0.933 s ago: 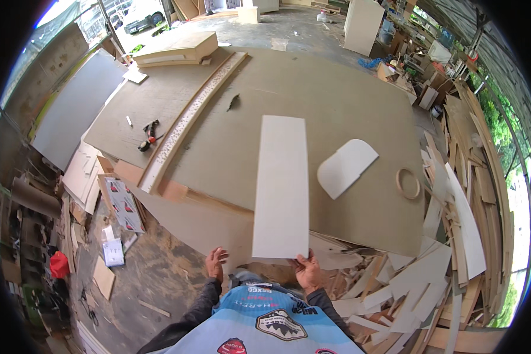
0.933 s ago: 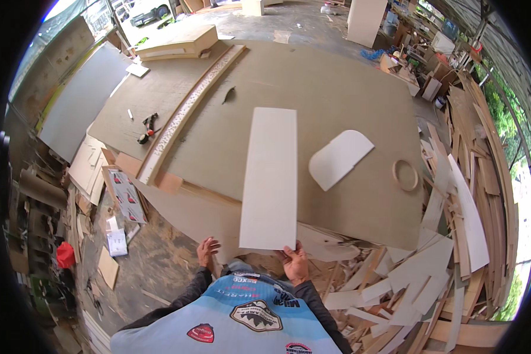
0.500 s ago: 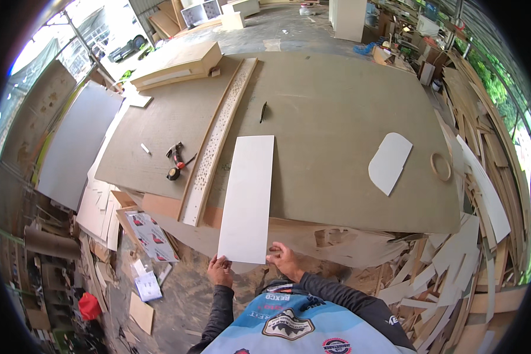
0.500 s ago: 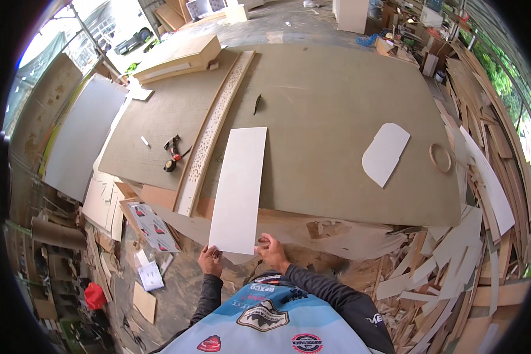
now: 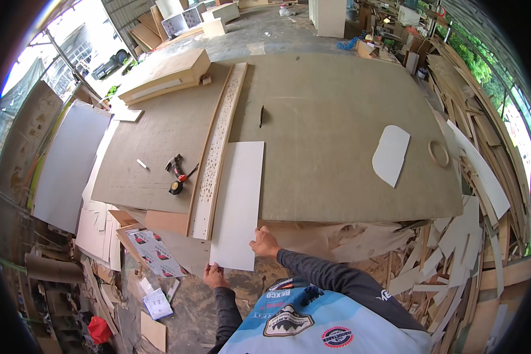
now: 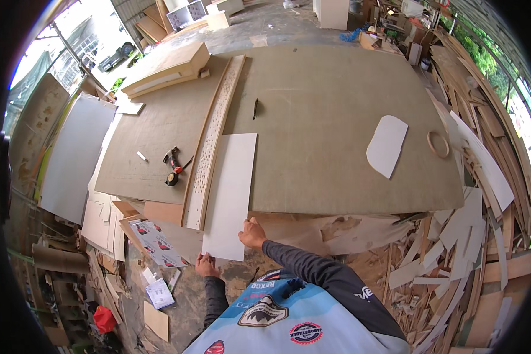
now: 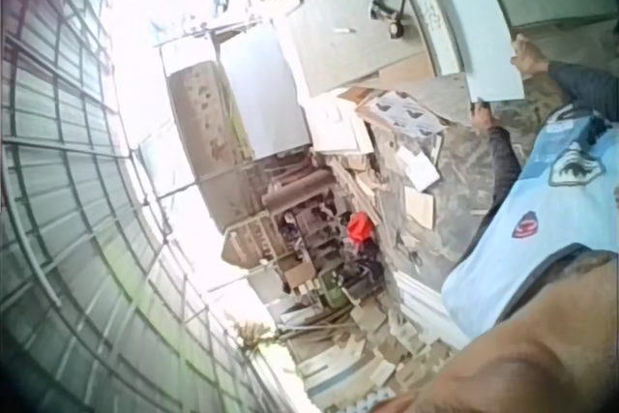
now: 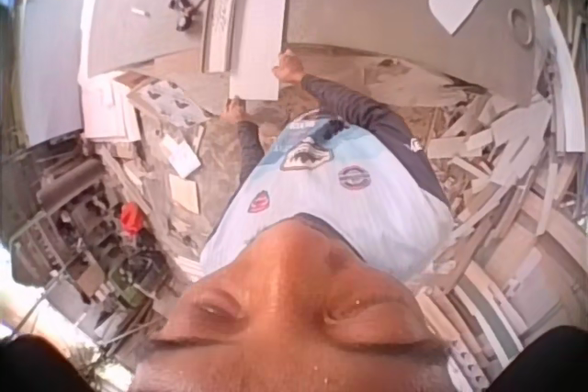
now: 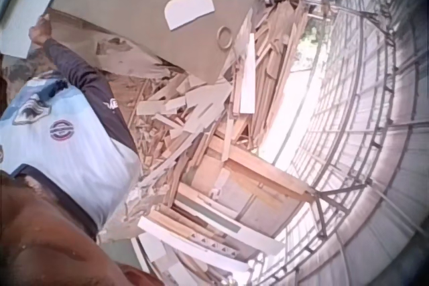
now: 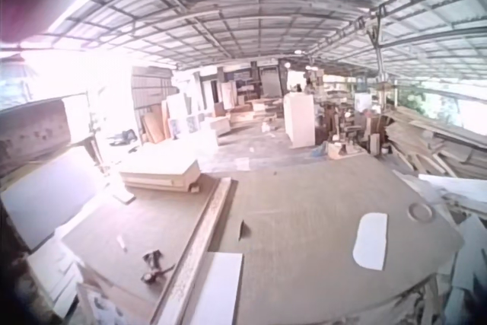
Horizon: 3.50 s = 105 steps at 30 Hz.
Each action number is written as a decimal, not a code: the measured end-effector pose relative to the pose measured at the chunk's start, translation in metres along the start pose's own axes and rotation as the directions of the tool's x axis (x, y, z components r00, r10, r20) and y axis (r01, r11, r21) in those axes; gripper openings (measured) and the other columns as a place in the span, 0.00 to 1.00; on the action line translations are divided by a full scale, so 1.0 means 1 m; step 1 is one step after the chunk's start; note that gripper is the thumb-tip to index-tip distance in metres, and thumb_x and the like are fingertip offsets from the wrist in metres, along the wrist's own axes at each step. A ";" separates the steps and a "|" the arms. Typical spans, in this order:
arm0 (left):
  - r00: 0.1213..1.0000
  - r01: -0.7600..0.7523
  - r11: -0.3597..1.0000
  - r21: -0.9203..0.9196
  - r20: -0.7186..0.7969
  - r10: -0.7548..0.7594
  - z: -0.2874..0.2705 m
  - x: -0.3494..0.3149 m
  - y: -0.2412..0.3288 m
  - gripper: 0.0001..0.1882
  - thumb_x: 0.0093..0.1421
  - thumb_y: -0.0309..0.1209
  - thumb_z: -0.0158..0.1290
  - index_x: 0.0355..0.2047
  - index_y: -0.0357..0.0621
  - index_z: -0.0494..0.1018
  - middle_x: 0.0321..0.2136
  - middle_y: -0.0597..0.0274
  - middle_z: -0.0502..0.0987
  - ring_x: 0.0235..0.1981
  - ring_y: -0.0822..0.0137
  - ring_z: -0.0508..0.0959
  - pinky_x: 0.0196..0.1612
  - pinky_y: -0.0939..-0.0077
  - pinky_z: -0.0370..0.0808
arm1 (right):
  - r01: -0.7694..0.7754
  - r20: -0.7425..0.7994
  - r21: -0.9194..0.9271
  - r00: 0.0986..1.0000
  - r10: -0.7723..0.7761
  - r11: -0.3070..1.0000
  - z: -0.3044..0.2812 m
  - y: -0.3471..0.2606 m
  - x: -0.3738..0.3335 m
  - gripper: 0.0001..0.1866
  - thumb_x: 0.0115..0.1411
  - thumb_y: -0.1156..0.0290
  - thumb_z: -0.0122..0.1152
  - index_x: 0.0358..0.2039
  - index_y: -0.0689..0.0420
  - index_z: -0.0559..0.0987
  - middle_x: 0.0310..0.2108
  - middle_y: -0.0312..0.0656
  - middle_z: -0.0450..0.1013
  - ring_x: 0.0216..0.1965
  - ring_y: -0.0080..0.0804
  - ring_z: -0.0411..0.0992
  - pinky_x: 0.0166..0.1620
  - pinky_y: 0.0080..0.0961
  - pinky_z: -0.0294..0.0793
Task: The person measures and marks a wooden board, hammers a nail into a wooden frame, and uses snips to cut several small wooden strips while working at a large table.
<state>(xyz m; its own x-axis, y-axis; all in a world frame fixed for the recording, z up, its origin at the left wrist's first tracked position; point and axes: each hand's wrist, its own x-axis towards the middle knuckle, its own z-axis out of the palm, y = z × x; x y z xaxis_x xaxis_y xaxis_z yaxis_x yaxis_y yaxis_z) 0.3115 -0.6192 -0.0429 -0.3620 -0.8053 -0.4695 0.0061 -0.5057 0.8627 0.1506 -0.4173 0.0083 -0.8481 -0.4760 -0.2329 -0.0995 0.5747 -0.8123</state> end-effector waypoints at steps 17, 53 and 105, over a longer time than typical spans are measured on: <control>0.692 -0.670 0.388 0.632 0.344 0.635 0.074 -0.025 0.021 0.34 0.45 0.19 0.58 0.57 0.38 0.67 0.52 0.47 0.71 0.56 0.48 0.70 0.61 0.54 0.64 | -0.059 -0.168 0.047 0.984 0.066 0.997 -0.012 0.006 0.054 0.24 0.54 0.64 0.55 0.45 0.71 0.75 0.50 0.69 0.67 0.53 0.62 0.69 0.58 0.45 0.71; 0.524 -0.810 -0.478 0.338 0.784 -0.333 0.168 -0.015 0.063 0.67 0.34 0.18 0.64 0.74 0.52 0.39 0.73 0.39 0.41 0.74 0.41 0.43 0.72 0.51 0.52 | 0.024 -0.654 0.693 -0.398 0.643 0.720 -0.374 0.445 -0.289 0.20 0.57 0.56 0.64 0.36 0.64 0.80 0.38 0.46 0.78 0.42 0.43 0.76 0.47 0.39 0.71; 0.737 -0.583 -0.687 0.434 0.638 -0.222 0.137 0.045 0.026 0.41 0.63 0.18 0.37 0.74 0.53 0.38 0.75 0.52 0.39 0.72 0.42 0.49 0.70 0.53 0.60 | 0.371 -0.381 0.712 -0.509 0.772 0.596 -0.464 0.467 -0.257 0.39 0.52 0.42 0.73 0.34 0.73 0.75 0.35 0.49 0.77 0.31 0.39 0.76 0.38 0.35 0.80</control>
<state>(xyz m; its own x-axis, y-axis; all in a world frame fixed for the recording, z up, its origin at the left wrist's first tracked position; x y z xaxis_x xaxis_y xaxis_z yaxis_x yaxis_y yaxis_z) 0.1680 -0.6263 -0.0162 -0.8630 -0.2839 -0.4179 -0.1979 0.9510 -0.2374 0.0803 0.2818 -0.0629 0.1563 0.9396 -0.3044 -0.0035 -0.3076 -0.9515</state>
